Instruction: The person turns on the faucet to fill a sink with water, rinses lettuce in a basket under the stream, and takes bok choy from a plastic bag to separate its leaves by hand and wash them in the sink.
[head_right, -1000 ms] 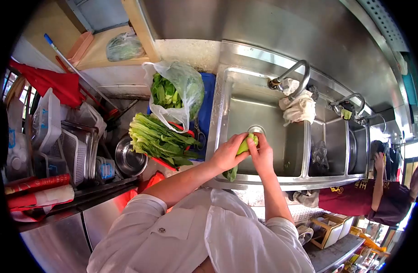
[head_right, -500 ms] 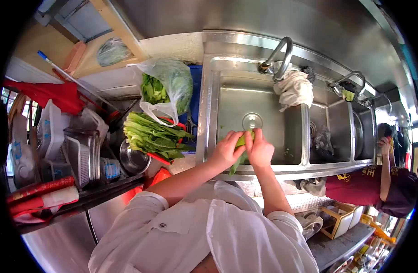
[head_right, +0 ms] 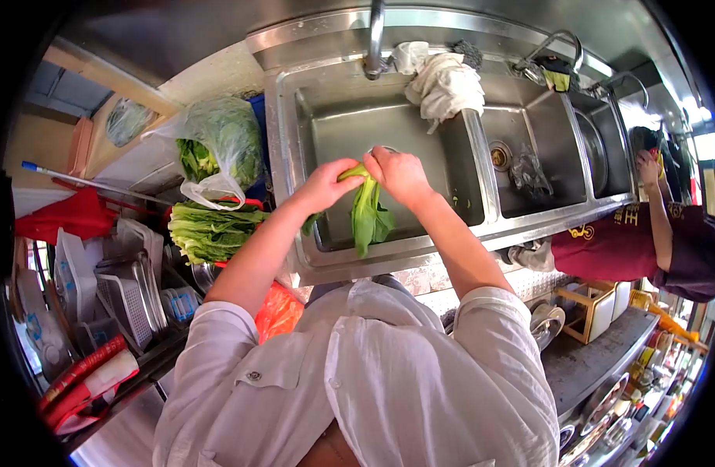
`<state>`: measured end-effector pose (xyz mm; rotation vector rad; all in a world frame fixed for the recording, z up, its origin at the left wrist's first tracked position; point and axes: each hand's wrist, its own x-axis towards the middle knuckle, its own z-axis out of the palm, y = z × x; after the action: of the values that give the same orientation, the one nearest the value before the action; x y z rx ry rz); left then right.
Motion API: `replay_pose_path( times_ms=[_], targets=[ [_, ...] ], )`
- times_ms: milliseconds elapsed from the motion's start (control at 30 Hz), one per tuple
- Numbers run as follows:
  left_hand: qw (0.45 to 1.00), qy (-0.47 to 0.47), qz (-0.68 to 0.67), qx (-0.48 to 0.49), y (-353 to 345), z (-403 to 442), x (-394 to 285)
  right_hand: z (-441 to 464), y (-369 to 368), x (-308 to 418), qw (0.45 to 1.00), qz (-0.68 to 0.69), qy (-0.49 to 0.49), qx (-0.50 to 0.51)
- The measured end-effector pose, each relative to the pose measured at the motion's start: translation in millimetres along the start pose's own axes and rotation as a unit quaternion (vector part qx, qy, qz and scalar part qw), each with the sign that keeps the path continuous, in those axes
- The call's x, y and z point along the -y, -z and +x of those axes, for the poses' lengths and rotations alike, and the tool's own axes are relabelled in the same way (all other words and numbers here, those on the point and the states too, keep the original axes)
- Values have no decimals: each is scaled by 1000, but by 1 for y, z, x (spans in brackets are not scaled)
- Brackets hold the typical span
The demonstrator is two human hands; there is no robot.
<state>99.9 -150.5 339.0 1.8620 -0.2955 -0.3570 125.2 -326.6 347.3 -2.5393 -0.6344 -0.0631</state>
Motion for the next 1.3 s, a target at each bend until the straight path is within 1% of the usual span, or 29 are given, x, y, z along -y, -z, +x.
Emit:
replay_pose_path(
  times_ms=[67,100,133,167,200,267,333,400,467,533,567,600,667,733,767,800,833,867,900,933,967,1000,1067,1100,1133,1167,1200,1267,1300],
  targets=[
    [999,-2,7,36,-1,13,5,3,2,-9,1000,6,-1,3],
    [999,-1,8,41,-7,17,5,4,3,-12,999,-33,-21,35],
    [998,25,62,7,-16,22,4,7,3,-15,995,-71,-40,65],
    [992,53,114,-27,-26,24,1,8,1,-14,995,-68,-44,65],
    [991,55,116,-24,-36,27,4,9,-1,-12,988,-101,-75,93],
    [964,58,222,-138,-56,31,6,7,-5,-16,978,-130,-109,119],
    [967,62,196,-153,-66,35,4,4,-15,-22,976,29,-216,19],
    [969,5,152,-192,-73,38,11,0,-15,-24,975,42,-218,19],
    [973,8,150,-175,-68,38,14,-4,-15,-30,973,56,-222,21],
    [993,26,104,-47,-51,37,3,-9,-16,-37,981,85,-173,29],
    [993,-2,117,-30,-46,39,2,-10,-15,-40,980,85,-175,30],
    [993,-2,117,-30,-40,42,0,-9,-13,-42,979,113,-167,37],
    [990,5,134,39,-29,48,-2,-8,-10,-47,977,140,-157,45],
    [992,-18,118,32,-26,48,2,-10,-10,-54,975,194,-105,16],
    [997,-20,69,21,-24,48,1,-10,-11,-58,975,193,-104,15],
    [999,-23,22,12,-22,49,-1,-8,-11,-62,961,257,-107,-8],
    [999,16,13,-26,-21,49,-3,-6,-11,-67,941,319,-109,-32],
    [1000,13,14,-24,-23,50,-3,-5,-6,-66,941,317,-109,-35],
    [991,91,-90,-26,-25,51,-3,-5,-2,-64,915,382,-128,-19],
    [966,169,-193,-27,-28,51,-2,-4,1,-61,883,446,-146,-1],
    [975,138,-167,-46,-39,52,-1,-5,0,-59,884,444,-145,-1],
    [953,168,-238,-84,-48,49,-17,-6,-3,-58,881,447,-155,-27],
    [898,181,-397,-48,-57,51,-10,-7,-9,-60,877,448,-164,-53],
    [898,180,-398,-48,-59,52,-6,-7,-11,-62,925,349,-139,-65],
    [937,154,-309,-50,-61,52,-2,-7,-13,-64,960,244,-113,-78],
    [966,127,-218,-52,-64,53,1,-8,-3,-52,973,182,-125,-75],
    [966,127,-218,-52,-65,54,6,-6,4,-45,973,181,-124,-75],
    [991,107,0,-84,-68,59,11,-2,13,-37,969,75,-222,78],
    [990,109,-20,-93,-70,59,10,-1,13,-38,970,57,-224,77]
  ],
)
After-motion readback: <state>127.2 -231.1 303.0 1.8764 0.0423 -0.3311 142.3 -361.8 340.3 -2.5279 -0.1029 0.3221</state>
